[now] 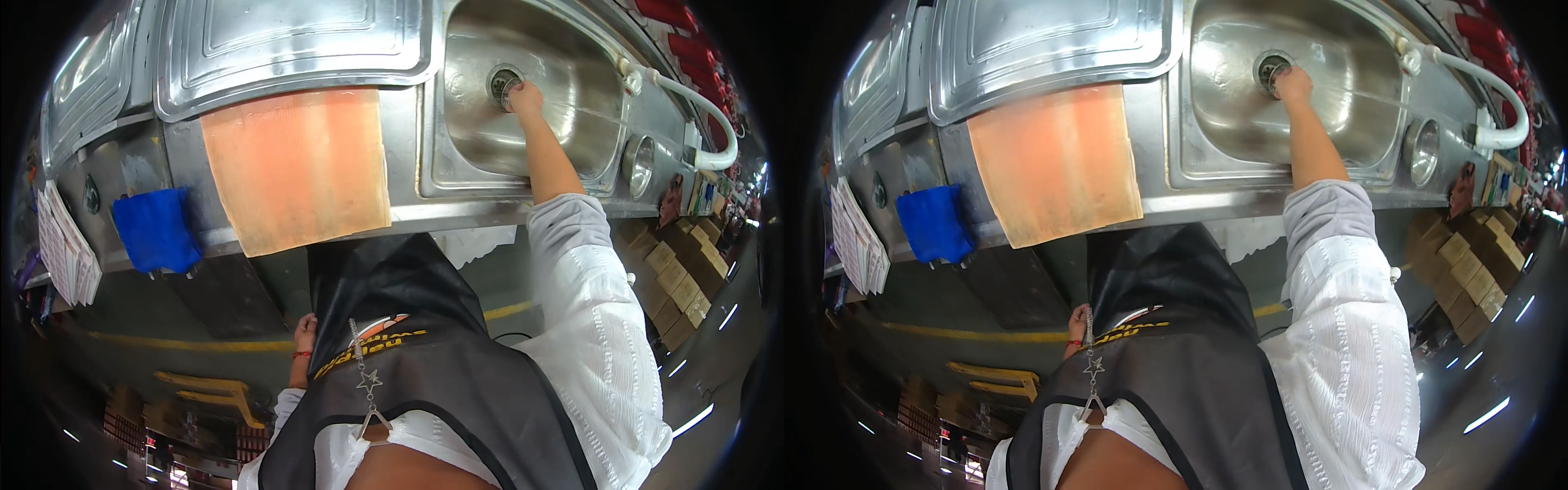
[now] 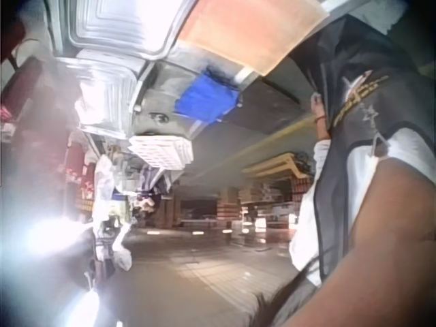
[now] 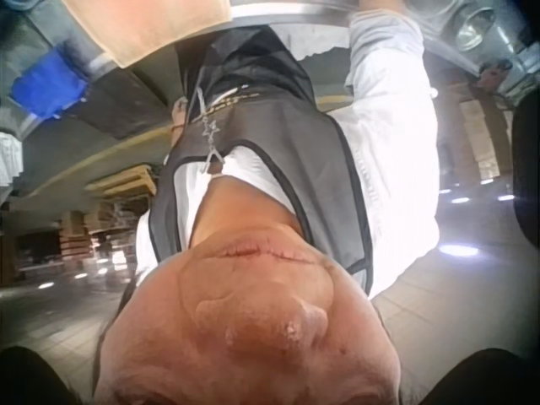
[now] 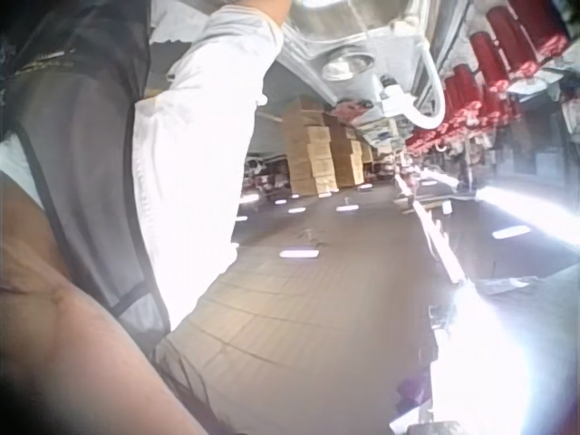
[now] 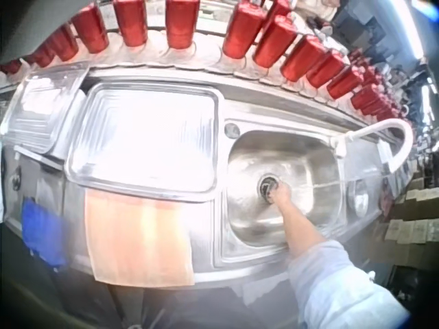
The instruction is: The person stands at a stainless steel counter and repeatedly picks up sheets of printed stickers, separates them, and stacks them into piles. The person moves between the counter and a lower surface, handling the sticker sheets by hand and organizing them into neat stacks.
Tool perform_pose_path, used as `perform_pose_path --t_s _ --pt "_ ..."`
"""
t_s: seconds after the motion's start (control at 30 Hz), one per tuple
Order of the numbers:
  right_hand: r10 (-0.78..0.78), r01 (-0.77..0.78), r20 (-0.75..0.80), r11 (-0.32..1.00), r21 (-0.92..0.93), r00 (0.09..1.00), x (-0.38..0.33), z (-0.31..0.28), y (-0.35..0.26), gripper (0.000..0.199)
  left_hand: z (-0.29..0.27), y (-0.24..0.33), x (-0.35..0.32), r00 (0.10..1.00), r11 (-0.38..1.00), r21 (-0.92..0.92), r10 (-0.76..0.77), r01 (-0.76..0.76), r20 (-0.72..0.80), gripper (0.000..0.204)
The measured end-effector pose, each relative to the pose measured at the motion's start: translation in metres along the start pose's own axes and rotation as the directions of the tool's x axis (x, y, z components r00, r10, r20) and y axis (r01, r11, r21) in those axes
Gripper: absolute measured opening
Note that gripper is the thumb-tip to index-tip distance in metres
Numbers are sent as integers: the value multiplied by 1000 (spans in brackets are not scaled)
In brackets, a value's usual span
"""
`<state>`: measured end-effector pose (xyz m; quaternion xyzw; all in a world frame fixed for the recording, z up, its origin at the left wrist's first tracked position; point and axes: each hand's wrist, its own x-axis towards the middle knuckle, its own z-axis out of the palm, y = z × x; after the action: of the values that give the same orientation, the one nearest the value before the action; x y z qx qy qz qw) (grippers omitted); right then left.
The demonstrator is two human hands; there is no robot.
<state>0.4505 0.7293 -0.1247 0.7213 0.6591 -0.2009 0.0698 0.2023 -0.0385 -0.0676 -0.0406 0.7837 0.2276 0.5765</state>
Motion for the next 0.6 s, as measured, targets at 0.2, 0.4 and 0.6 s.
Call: perform_pose_path --t_s 0.2,0.4,0.6 --pt "-138 121 -25 931 -343 990 11 9 -13 24 11 -19 -7 1000 998 -64 8 -9 -21 28" --pt "-212 199 15 890 -410 977 3 7 -21 22 13 -54 2 998 928 -369 -26 44 54 25" --pt "-260 246 24 871 -425 965 4 9 -27 21 13 -38 1 996 982 -163 -93 92 3 25"
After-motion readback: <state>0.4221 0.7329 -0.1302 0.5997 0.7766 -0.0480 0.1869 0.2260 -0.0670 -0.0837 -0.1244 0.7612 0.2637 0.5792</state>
